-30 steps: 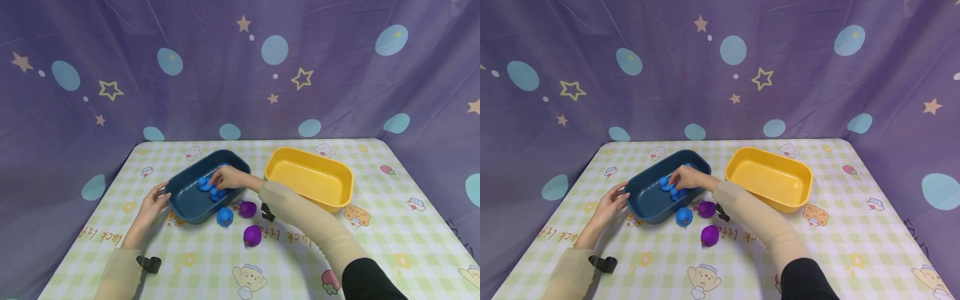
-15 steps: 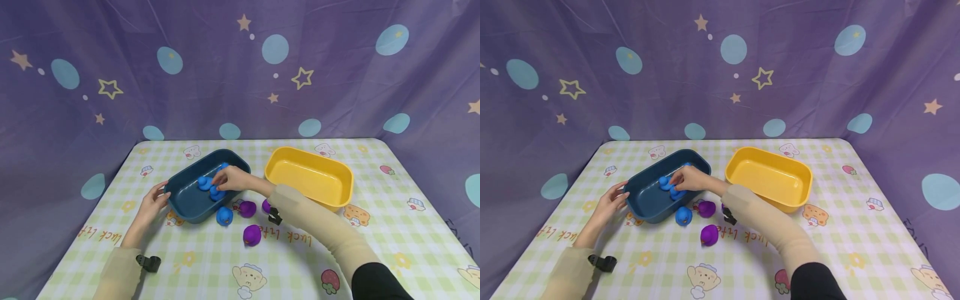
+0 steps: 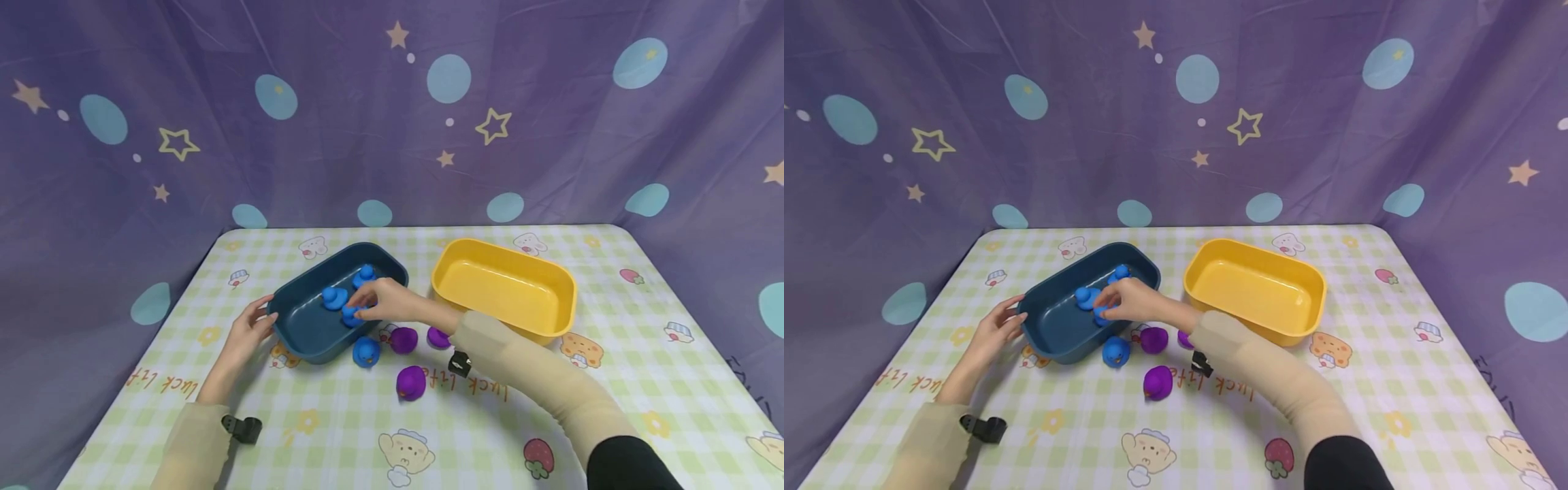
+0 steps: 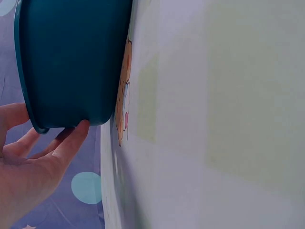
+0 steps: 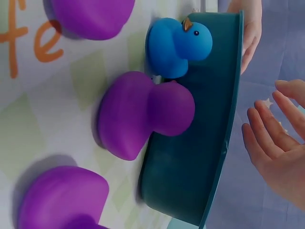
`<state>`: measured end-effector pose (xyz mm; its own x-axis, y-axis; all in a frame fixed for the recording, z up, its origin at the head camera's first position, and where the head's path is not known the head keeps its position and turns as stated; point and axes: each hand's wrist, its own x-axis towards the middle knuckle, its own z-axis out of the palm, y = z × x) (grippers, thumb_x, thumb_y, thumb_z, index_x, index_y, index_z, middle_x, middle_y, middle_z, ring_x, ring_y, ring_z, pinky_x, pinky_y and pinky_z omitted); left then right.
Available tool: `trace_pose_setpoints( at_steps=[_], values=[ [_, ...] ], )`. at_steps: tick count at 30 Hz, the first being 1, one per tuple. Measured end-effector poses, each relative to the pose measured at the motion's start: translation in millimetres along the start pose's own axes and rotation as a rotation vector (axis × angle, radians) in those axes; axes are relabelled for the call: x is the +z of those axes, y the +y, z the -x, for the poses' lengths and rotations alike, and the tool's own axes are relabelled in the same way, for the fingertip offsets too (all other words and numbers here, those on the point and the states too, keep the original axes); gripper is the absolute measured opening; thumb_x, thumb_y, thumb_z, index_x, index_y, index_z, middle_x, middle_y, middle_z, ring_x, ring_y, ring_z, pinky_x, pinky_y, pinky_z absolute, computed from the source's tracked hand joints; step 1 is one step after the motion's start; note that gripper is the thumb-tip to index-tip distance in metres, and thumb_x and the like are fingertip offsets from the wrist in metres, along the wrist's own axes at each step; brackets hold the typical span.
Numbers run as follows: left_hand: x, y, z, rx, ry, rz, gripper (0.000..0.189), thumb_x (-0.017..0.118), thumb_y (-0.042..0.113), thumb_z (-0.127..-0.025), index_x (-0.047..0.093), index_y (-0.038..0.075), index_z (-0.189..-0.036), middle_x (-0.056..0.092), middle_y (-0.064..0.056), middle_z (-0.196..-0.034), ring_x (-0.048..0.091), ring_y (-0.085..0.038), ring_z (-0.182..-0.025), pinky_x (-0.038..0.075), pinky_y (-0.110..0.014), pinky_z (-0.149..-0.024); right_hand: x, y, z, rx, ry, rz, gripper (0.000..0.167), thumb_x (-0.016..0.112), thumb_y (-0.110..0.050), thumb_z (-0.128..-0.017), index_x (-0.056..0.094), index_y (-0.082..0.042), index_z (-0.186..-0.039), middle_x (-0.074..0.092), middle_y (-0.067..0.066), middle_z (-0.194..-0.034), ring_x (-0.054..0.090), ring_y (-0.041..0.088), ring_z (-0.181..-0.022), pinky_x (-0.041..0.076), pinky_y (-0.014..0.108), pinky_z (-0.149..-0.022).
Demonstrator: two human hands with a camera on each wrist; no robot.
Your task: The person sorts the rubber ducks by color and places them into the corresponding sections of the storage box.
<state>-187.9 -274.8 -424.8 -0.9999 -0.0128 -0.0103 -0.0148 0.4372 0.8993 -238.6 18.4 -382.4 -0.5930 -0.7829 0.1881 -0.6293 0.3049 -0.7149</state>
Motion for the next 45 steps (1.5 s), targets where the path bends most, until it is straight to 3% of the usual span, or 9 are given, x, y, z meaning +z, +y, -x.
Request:
trace_pose_setpoints(
  at_steps=[4, 9, 12, 17, 26, 35, 45],
  values=[
    [-0.7, 1.2, 0.5, -0.005, -0.007, 0.002, 0.051, 0.046, 0.021, -0.093, 0.027, 0.006, -0.138, 0.041, -0.025, -0.123, 0.050, -0.001, -0.094, 0.047, -0.027, -0.084, 1, -2, 5.4, 0.006, 0.000, -0.019, 0.022, 0.062, -0.011, -0.082, 0.065, 0.000, -0.100, 0.064, 0.009, -0.099, 0.059, 0.017, -0.089, 0.049, 0.030, -0.081],
    [-0.6, 3.0, 0.9, -0.005, -0.016, 0.017, 0.052, 0.046, 0.021, -0.093, 0.026, 0.006, -0.139, 0.040, -0.026, -0.125, 0.048, -0.026, -0.108, 0.045, -0.033, -0.088, 1, -2, 10.8, 0.009, 0.010, -0.028, 0.022, 0.062, -0.011, -0.082, 0.065, 0.000, -0.100, 0.064, 0.007, -0.100, 0.059, 0.017, -0.090, 0.049, 0.030, -0.082],
    [0.0, 3.3, 0.4, -0.001, -0.019, 0.028, 0.052, 0.045, 0.021, -0.093, 0.025, 0.006, -0.139, 0.039, -0.026, -0.126, 0.044, -0.034, -0.111, 0.045, -0.035, -0.088, 2, -2, 13.9, -0.007, 0.018, -0.035, 0.021, 0.062, -0.010, -0.081, 0.065, 0.000, -0.100, 0.064, 0.008, -0.099, 0.059, 0.020, -0.090, 0.049, 0.028, -0.081],
    [0.2, 3.4, -0.8, 0.004, -0.018, 0.032, 0.052, 0.046, 0.020, -0.093, 0.025, 0.005, -0.139, 0.039, -0.026, -0.125, 0.044, -0.034, -0.111, 0.046, -0.033, -0.087, 4, -2, 19.0, -0.042, 0.015, -0.047, 0.020, 0.062, -0.009, -0.081, 0.065, 0.000, -0.098, 0.063, 0.013, -0.098, 0.059, 0.024, -0.089, 0.049, 0.029, -0.081],
    [0.4, 4.0, -1.3, 0.001, -0.013, 0.034, 0.052, 0.045, 0.017, -0.093, 0.025, 0.005, -0.139, 0.039, -0.027, -0.125, 0.043, -0.037, -0.112, 0.044, -0.036, -0.089, 9, -7, 29.0, -0.051, 0.002, 0.001, 0.017, 0.064, -0.009, -0.079, 0.067, -0.004, -0.095, 0.063, 0.004, -0.091, 0.059, 0.013, -0.085, 0.050, 0.024, -0.077],
    [-0.3, 2.2, -1.2, 0.005, -0.010, 0.031, 0.052, 0.046, 0.018, -0.093, 0.026, 0.005, -0.138, 0.040, -0.027, -0.125, 0.044, -0.036, -0.111, 0.047, -0.031, -0.086, 13, -7, 36.5, -0.068, -0.052, -0.003, 0.020, 0.063, -0.010, -0.080, 0.066, 0.001, -0.097, 0.064, 0.010, -0.095, 0.059, 0.022, -0.086, 0.050, 0.033, -0.075],
    [-1.0, 1.3, 0.7, -0.001, -0.012, 0.033, 0.052, 0.046, 0.018, -0.093, 0.025, 0.005, -0.139, 0.039, -0.027, -0.125, 0.044, -0.037, -0.112, 0.045, -0.034, -0.087, 18, -5, 39.7, -0.084, -0.089, 0.038, 0.021, 0.064, -0.010, -0.079, 0.066, 0.001, -0.098, 0.063, 0.011, -0.093, 0.059, 0.023, -0.085, 0.051, 0.028, -0.072]
  ],
)
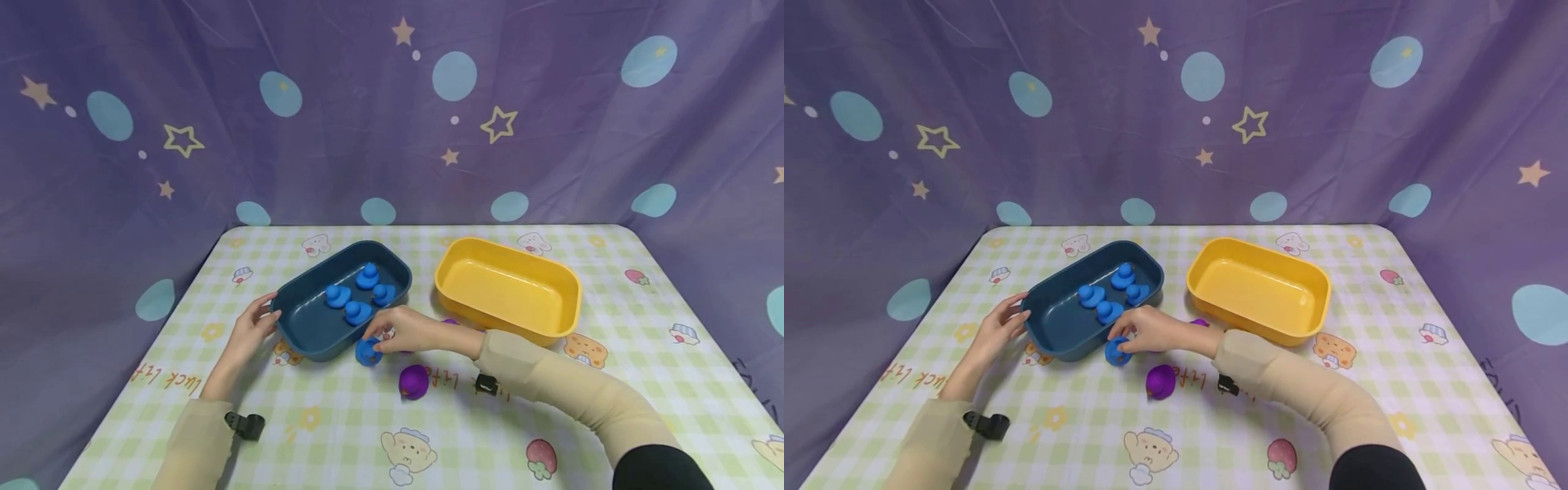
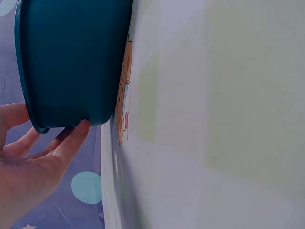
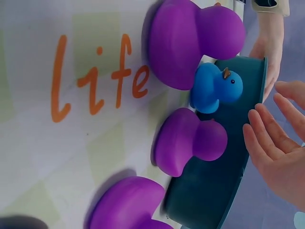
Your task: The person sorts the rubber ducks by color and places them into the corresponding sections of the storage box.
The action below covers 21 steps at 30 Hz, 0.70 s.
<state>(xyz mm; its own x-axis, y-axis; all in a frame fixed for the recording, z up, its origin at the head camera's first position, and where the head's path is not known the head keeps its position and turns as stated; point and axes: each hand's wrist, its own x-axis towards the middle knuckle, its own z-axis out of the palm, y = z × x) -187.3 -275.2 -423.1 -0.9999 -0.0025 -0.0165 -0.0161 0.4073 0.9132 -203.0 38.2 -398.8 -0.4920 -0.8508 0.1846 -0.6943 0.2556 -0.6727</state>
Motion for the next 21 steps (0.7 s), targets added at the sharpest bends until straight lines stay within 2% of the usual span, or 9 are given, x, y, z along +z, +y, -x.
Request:
trace_pose_setpoints(
  at_steps=[4, 12, 21],
  values=[
    [0.1, -0.6, 0.1, -0.002, 0.002, -0.003, 0.052, 0.046, 0.019, -0.093, 0.026, 0.005, -0.138, 0.040, -0.027, -0.124, 0.044, -0.036, -0.111, 0.046, -0.033, -0.087, 2, 2, 0.3, 0.003, -0.006, 0.011, 0.021, 0.065, -0.009, -0.078, 0.066, 0.000, -0.098, 0.063, 0.010, -0.094, 0.059, 0.021, -0.085, 0.050, 0.024, -0.073],
    [0.4, -1.1, -0.2, -0.002, 0.007, -0.013, 0.051, 0.046, 0.019, -0.093, 0.027, 0.005, -0.138, 0.041, -0.026, -0.124, 0.045, -0.036, -0.111, 0.046, -0.031, -0.086, 6, 2, 1.4, 0.044, -0.034, 0.007, 0.023, 0.066, -0.007, -0.077, 0.065, -0.002, -0.100, 0.063, 0.008, -0.095, 0.059, 0.020, -0.087, 0.050, 0.025, -0.075],
    [-0.4, -1.2, -0.2, -0.007, -0.001, -0.002, 0.053, 0.046, 0.022, -0.093, 0.025, 0.006, -0.139, 0.040, -0.027, -0.125, 0.044, -0.036, -0.112, 0.045, -0.035, -0.088, 13, 7, 2.2, 0.016, -0.040, 0.040, 0.025, 0.067, -0.007, -0.076, 0.065, -0.004, -0.101, 0.061, 0.005, -0.096, 0.057, 0.017, -0.088, 0.050, 0.028, -0.072]
  ],
)
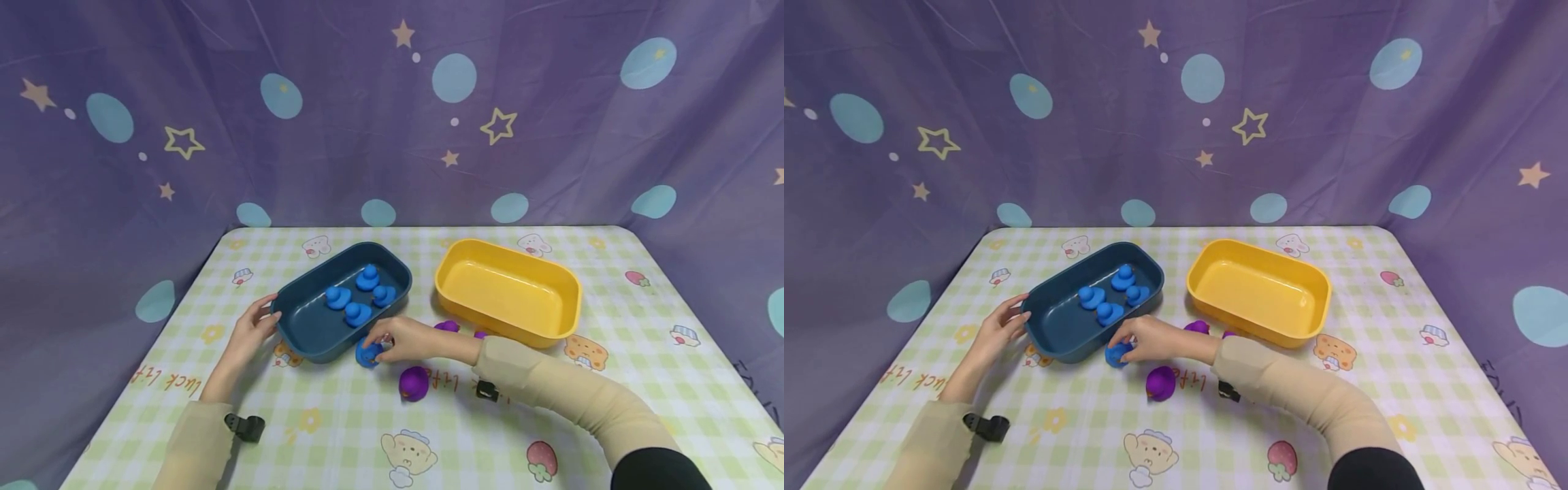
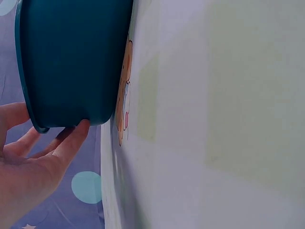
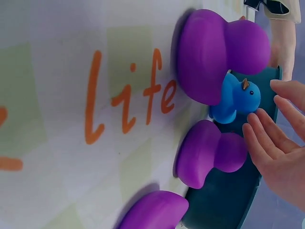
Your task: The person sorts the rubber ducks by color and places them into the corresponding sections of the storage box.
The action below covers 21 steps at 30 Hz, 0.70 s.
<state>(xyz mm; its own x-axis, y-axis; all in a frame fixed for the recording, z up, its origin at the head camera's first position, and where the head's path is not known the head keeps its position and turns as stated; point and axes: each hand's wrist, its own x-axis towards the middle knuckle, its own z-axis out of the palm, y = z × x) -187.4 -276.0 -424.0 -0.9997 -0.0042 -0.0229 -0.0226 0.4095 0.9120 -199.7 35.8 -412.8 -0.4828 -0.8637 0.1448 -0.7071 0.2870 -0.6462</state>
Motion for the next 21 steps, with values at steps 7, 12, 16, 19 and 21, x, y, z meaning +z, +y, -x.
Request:
trace_pose_setpoints(
  at_steps=[7, 12, 16, 19, 21],
  values=[
    [0.5, -0.4, -0.3, 0.000, -0.003, 0.010, 0.053, 0.046, 0.021, -0.093, 0.025, 0.006, -0.139, 0.039, -0.027, -0.126, 0.043, -0.036, -0.113, 0.045, -0.035, -0.089, 2.4, 3.6, -1.3, -0.024, 0.008, 0.010, 0.025, 0.067, -0.007, -0.076, 0.065, -0.003, -0.101, 0.060, 0.006, -0.098, 0.057, 0.017, -0.089, 0.050, 0.025, -0.075],
    [0.8, 0.2, 0.1, 0.006, -0.001, 0.017, 0.052, 0.046, 0.020, -0.093, 0.026, 0.005, -0.139, 0.039, -0.027, -0.126, 0.043, -0.036, -0.113, 0.045, -0.035, -0.088, 3.5, 5.2, -4.0, -0.019, -0.002, 0.022, 0.025, 0.068, -0.009, -0.075, 0.066, -0.004, -0.100, 0.061, 0.005, -0.099, 0.056, 0.014, -0.089, 0.049, 0.022, -0.076],
    [1.0, 0.3, 0.5, 0.006, 0.001, 0.019, 0.053, 0.046, 0.021, -0.093, 0.026, 0.005, -0.138, 0.039, -0.027, -0.126, 0.043, -0.036, -0.112, 0.045, -0.033, -0.088, 4.6, 6.8, -6.7, -0.018, -0.019, 0.017, 0.025, 0.069, -0.009, -0.075, 0.066, -0.004, -0.100, 0.061, 0.005, -0.098, 0.056, 0.013, -0.090, 0.048, 0.020, -0.075],
    [0.8, -0.1, 0.1, 0.001, 0.003, 0.014, 0.052, 0.046, 0.021, -0.093, 0.026, 0.006, -0.139, 0.040, -0.026, -0.126, 0.043, -0.036, -0.112, 0.046, -0.031, -0.087, 5.4, 8.2, -8.0, -0.012, -0.026, 0.009, 0.026, 0.069, -0.008, -0.075, 0.066, -0.003, -0.100, 0.061, 0.006, -0.099, 0.056, 0.012, -0.090, 0.048, 0.018, -0.075],
    [0.6, -0.3, -0.4, -0.002, 0.002, 0.015, 0.052, 0.046, 0.021, -0.093, 0.026, 0.006, -0.139, 0.040, -0.026, -0.126, 0.043, -0.035, -0.112, 0.046, -0.031, -0.087, 6.0, 9.0, -8.5, -0.008, -0.029, 0.006, 0.026, 0.069, -0.008, -0.075, 0.066, -0.003, -0.100, 0.061, 0.006, -0.099, 0.056, 0.011, -0.090, 0.048, 0.017, -0.075]
  ],
)
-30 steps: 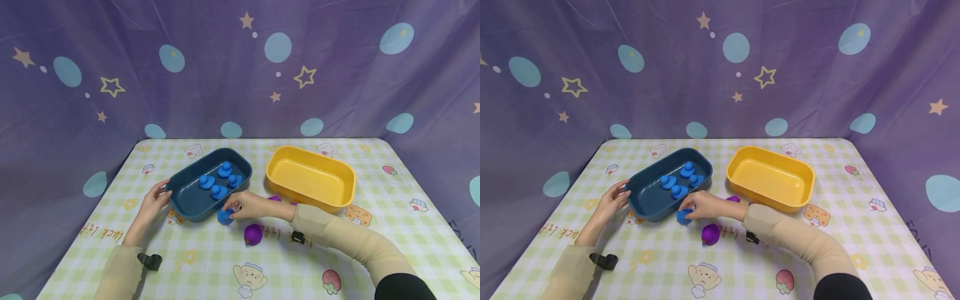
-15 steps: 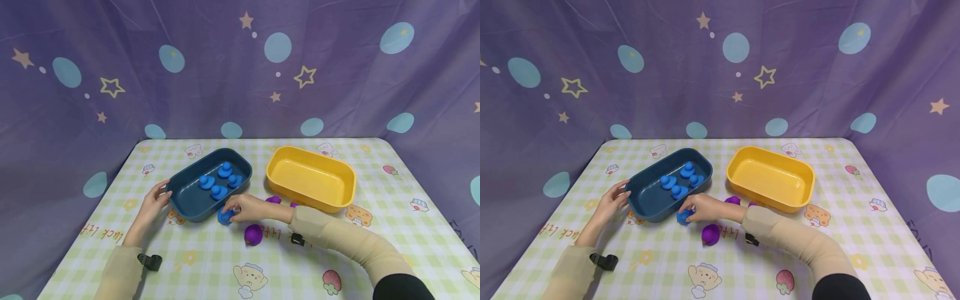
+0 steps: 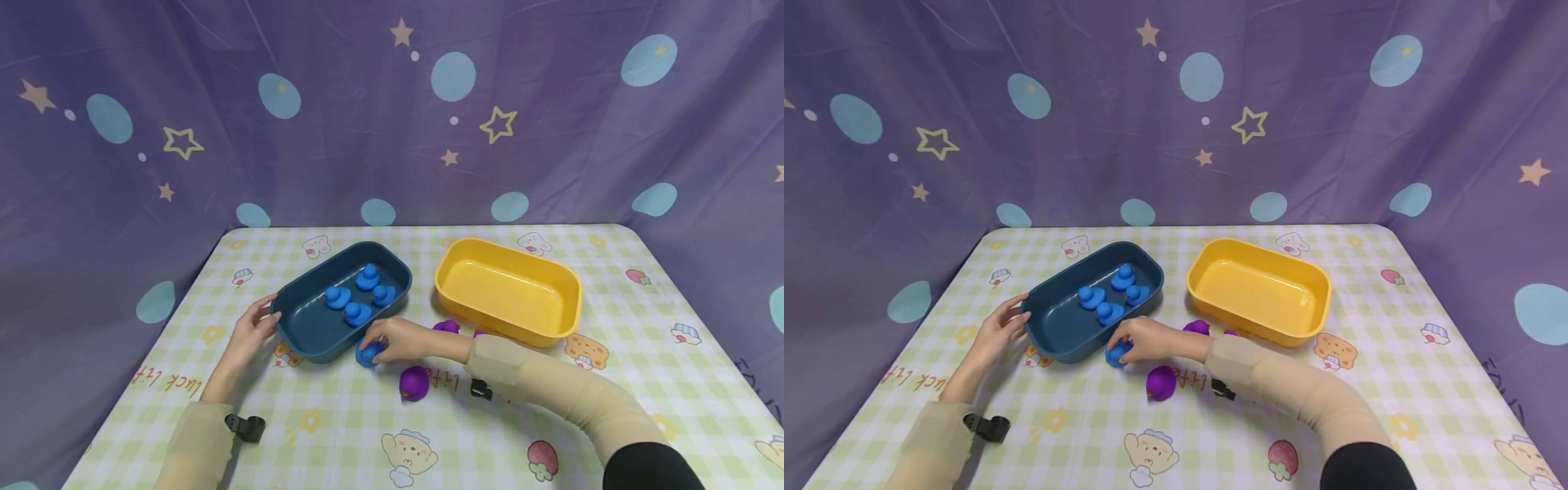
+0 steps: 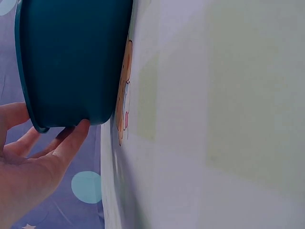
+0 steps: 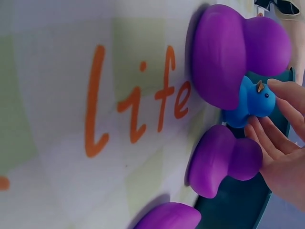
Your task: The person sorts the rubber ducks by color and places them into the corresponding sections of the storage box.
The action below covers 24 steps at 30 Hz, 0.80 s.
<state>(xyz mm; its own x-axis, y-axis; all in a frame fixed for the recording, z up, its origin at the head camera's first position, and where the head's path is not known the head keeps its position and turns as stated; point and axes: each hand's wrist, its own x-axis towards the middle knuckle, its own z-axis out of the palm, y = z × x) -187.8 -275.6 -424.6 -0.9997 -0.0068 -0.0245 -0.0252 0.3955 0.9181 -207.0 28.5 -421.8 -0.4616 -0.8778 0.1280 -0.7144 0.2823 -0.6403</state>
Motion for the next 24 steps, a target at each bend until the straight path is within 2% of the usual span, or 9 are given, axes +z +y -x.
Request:
trace_pose_setpoints(
  at_steps=[8, 16, 24],
  values=[
    [-0.1, 0.1, -0.1, -0.011, 0.001, 0.003, 0.052, 0.046, 0.021, -0.093, 0.026, 0.007, -0.139, 0.040, -0.025, -0.126, 0.043, -0.034, -0.113, 0.046, -0.030, -0.087, 3.1, 1.6, -1.3, -0.001, 0.002, 0.033, 0.027, 0.070, -0.007, -0.073, 0.066, -0.004, -0.100, 0.061, 0.005, -0.097, 0.054, 0.009, -0.085, 0.044, 0.011, -0.072],
    [0.1, 0.3, 0.8, 0.001, 0.003, 0.001, 0.052, 0.047, 0.021, -0.093, 0.027, 0.006, -0.138, 0.041, -0.026, -0.125, 0.045, -0.033, -0.111, 0.047, -0.026, -0.084, 7.5, 3.0, -1.6, 0.017, 0.010, 0.064, 0.027, 0.069, -0.008, -0.073, 0.066, -0.007, -0.100, 0.060, 0.002, -0.095, 0.049, 0.006, -0.078, 0.042, 0.012, -0.070],
    [0.3, 0.2, 1.4, 0.009, 0.004, -0.004, 0.052, 0.047, 0.022, -0.093, 0.028, 0.006, -0.138, 0.041, -0.026, -0.125, 0.045, -0.034, -0.111, 0.047, -0.023, -0.083, 8.6, 1.1, -1.0, 0.015, 0.015, 0.089, 0.028, 0.070, -0.008, -0.073, 0.065, -0.008, -0.101, 0.060, 0.001, -0.095, 0.047, 0.007, -0.078, 0.041, 0.012, -0.070]
  ],
)
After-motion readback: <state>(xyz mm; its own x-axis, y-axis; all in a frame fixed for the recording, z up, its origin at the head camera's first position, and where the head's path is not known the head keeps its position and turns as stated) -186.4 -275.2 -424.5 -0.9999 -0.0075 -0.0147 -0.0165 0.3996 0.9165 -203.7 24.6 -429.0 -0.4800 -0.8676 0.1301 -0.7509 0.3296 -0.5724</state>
